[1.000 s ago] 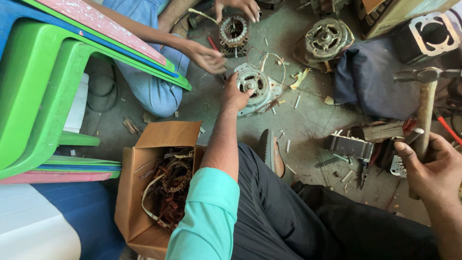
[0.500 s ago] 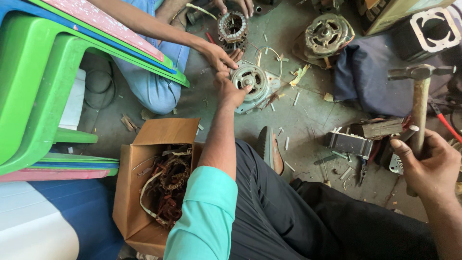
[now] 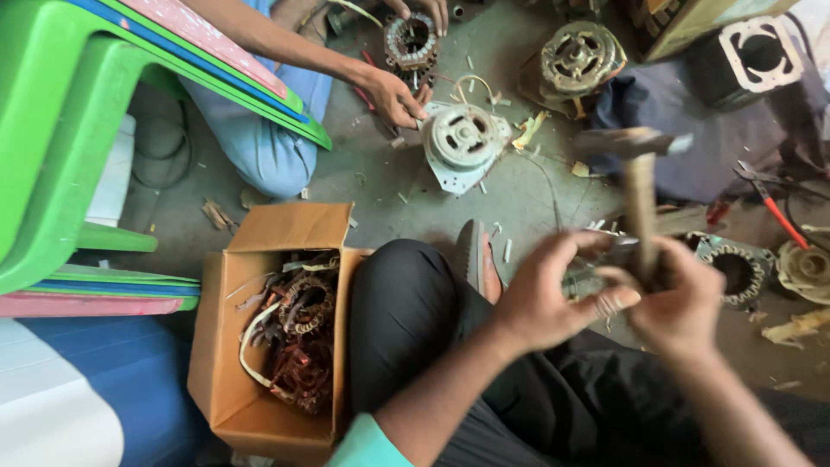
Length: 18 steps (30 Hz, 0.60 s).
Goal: The person sits on the floor and dismantles old electric motors, using a hammer to strike and pry components off the motor housings and pulling out copper windings by hand. They place removed copper coils into a cardboard box and later pick up an angle grinder.
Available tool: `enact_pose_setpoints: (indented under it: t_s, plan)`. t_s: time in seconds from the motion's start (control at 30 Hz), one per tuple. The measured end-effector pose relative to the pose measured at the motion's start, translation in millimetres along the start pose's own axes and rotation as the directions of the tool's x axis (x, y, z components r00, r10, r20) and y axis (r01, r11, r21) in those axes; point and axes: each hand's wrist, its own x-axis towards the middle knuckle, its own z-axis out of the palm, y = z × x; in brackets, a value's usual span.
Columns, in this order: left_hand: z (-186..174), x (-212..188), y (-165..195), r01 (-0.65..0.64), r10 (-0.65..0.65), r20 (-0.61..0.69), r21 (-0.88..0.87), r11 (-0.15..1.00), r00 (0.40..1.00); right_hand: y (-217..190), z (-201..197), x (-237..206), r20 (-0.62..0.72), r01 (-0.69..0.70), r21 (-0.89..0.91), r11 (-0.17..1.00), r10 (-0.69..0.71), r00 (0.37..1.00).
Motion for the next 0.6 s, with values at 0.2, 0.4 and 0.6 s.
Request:
enact_pose_setpoints:
  t_s: [0.2,0.4,0.6]
  plan:
    - [-4.8,-17.3,15.4,0.030,0.021,-0.235,0.212,0.977,0.972,-30.2,35.8,-19.7,0.013,-0.212,0.090,0.973,0.212,0.977]
    - [-86.4,36.7,27.0,-0.099,0.167,-0.388,0.187,0.977,0.906,-36.6,-11.5,-11.2,0.032,-0.070,0.209,0.975,0.065,0.997]
    - [-152.5,73.5,-20.1,-0.150,0.273,-0.288,0.384,0.911,0.918,-0.2,-43.8,-25.9,-0.045,-0.244,0.191,0.951,0.257,0.965]
